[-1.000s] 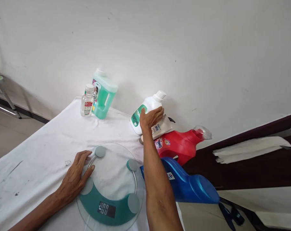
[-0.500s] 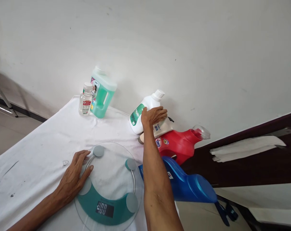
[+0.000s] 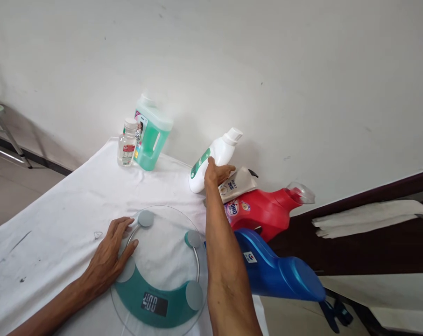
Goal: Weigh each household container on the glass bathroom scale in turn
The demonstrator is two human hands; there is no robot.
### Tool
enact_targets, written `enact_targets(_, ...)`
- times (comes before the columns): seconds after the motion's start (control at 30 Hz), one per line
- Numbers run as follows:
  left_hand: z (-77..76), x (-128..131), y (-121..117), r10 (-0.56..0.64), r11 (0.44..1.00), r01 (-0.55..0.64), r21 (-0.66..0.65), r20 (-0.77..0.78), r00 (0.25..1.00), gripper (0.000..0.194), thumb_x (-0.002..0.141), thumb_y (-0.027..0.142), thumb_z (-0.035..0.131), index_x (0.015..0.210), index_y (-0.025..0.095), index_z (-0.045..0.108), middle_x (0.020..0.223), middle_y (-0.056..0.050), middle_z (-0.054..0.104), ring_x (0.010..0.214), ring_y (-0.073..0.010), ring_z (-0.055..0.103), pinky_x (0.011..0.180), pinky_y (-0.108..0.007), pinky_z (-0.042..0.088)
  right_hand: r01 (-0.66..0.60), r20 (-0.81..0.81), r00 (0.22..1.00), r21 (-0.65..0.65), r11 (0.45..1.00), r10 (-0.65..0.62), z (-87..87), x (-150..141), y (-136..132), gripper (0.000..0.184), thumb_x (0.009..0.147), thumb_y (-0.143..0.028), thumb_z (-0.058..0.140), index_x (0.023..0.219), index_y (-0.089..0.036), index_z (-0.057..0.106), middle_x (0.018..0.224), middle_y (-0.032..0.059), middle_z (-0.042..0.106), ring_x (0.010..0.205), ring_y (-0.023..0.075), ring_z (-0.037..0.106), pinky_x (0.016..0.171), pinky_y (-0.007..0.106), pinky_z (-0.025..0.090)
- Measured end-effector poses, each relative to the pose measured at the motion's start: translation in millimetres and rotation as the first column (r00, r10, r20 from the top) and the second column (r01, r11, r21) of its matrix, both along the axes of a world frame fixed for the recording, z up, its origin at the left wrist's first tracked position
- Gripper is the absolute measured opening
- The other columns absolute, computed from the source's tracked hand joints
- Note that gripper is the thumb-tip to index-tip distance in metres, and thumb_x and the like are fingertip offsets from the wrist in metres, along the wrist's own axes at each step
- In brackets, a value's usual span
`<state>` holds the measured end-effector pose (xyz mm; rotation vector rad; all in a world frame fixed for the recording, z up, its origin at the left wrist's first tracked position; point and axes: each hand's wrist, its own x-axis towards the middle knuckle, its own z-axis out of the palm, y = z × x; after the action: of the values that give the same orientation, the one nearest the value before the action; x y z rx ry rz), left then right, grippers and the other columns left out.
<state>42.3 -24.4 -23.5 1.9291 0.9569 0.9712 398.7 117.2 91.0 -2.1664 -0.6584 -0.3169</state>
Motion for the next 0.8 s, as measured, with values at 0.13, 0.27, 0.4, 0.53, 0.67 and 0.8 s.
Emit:
enact_targets(0.13, 0.2, 0, 0, -0.006, 1.0, 0.006, -0.019, -0.005, 1.0, 0.04, 0.109, 0.032, 0.049, 0.148, 0.03, 0.042, 0.142, -0.012, 0.049, 0.116, -0.0259, 0.068, 0.099, -0.049, 0.062, 0.027, -0.257, 0.966, 0.229, 0.973, 0.034, -4.9, -8, 6, 0.043, 0.086, -0.063, 0.068, 0.09, -0.021, 0.057, 0.072, 0.0036, 0.063, 0.063, 0.0216, 0.062, 0.056, 0.035, 0.057)
enact_targets(0.27, 1.6, 0, -1, -0.007, 0.999, 0.007, -0.036, 0.007, 1.0, 0.04, 0.108, 0.031, 0.05, 0.147, 0.029, 0.043, 0.142, -0.012, 0.05, 0.117, -0.0264, 0.067, 0.098, -0.048, 0.062, 0.014, -0.32, 0.937, 0.44, 0.898, 0.142, -4.1, -20, -6, 0.04, 0.079, -0.056, 0.078, 0.08, -0.023, 0.055, 0.069, -0.0017, 0.059, 0.055, 0.0132, 0.051, 0.042, 0.027, 0.044)
enact_targets(0.4, 2.0, 0, -2, -0.007, 0.999, 0.007, -0.038, 0.021, 1.0, 0.04, 0.107, 0.029, 0.051, 0.146, 0.028, 0.044, 0.142, -0.012, 0.052, 0.117, -0.0267, 0.068, 0.098, -0.048, 0.062, -0.032, -0.305, 0.919, 0.576, 0.817, 0.251, 2.7, -41, -32, 0.039, 0.071, -0.045, 0.086, 0.082, -0.021, 0.058, 0.069, -0.0045, 0.058, 0.051, 0.0086, 0.041, 0.038, 0.025, 0.034)
enact_targets(0.53, 0.3, 0, -2, -0.002, 1.0, 0.001, 0.001, 0.031, 1.0, 0.042, 0.106, 0.025, 0.052, 0.147, 0.029, 0.042, 0.141, -0.012, 0.052, 0.118, -0.0264, 0.067, 0.101, -0.049, 0.061, -0.095, -0.285, 0.891, 0.643, 0.76, 0.353, 19.2, -72, -54, 0.046, 0.062, -0.044, 0.093, 0.076, -0.019, 0.056, 0.063, -0.005, 0.056, 0.051, 0.0078, 0.039, 0.039, 0.026, 0.031)
enact_targets(0.67, -1.3, -1, -1, -0.03, 0.999, 0.029, 0.03, 0.021, 0.999, 0.042, 0.106, 0.024, 0.052, 0.146, 0.027, 0.04, 0.138, -0.012, 0.052, 0.118, -0.0263, 0.066, 0.101, -0.049, 0.061, -0.215, -0.139, 0.885, 0.724, 0.655, 0.445, 51.6, -106, -78, 0.042, 0.061, -0.04, 0.093, 0.067, -0.018, 0.057, 0.055, -0.0057, 0.052, 0.045, 0.0076, 0.039, 0.038, 0.027, 0.028)
enact_targets(0.8, -2.5, -4, 2, -0.028, 0.998, 0.027, 0.049, 0.003, 1.0, 0.04, 0.104, 0.026, 0.053, 0.143, 0.022, 0.043, 0.135, -0.014, 0.052, 0.118, -0.0284, 0.066, 0.102, -0.052, 0.059, -0.335, -0.049, 0.814, 0.775, 0.535, 0.579, 83.4, -132, -117, 0.043, 0.064, -0.041, 0.089, 0.058, -0.022, 0.051, 0.045, -0.0106, 0.036, 0.038, 0.005, 0.03, 0.034, 0.025, 0.024)
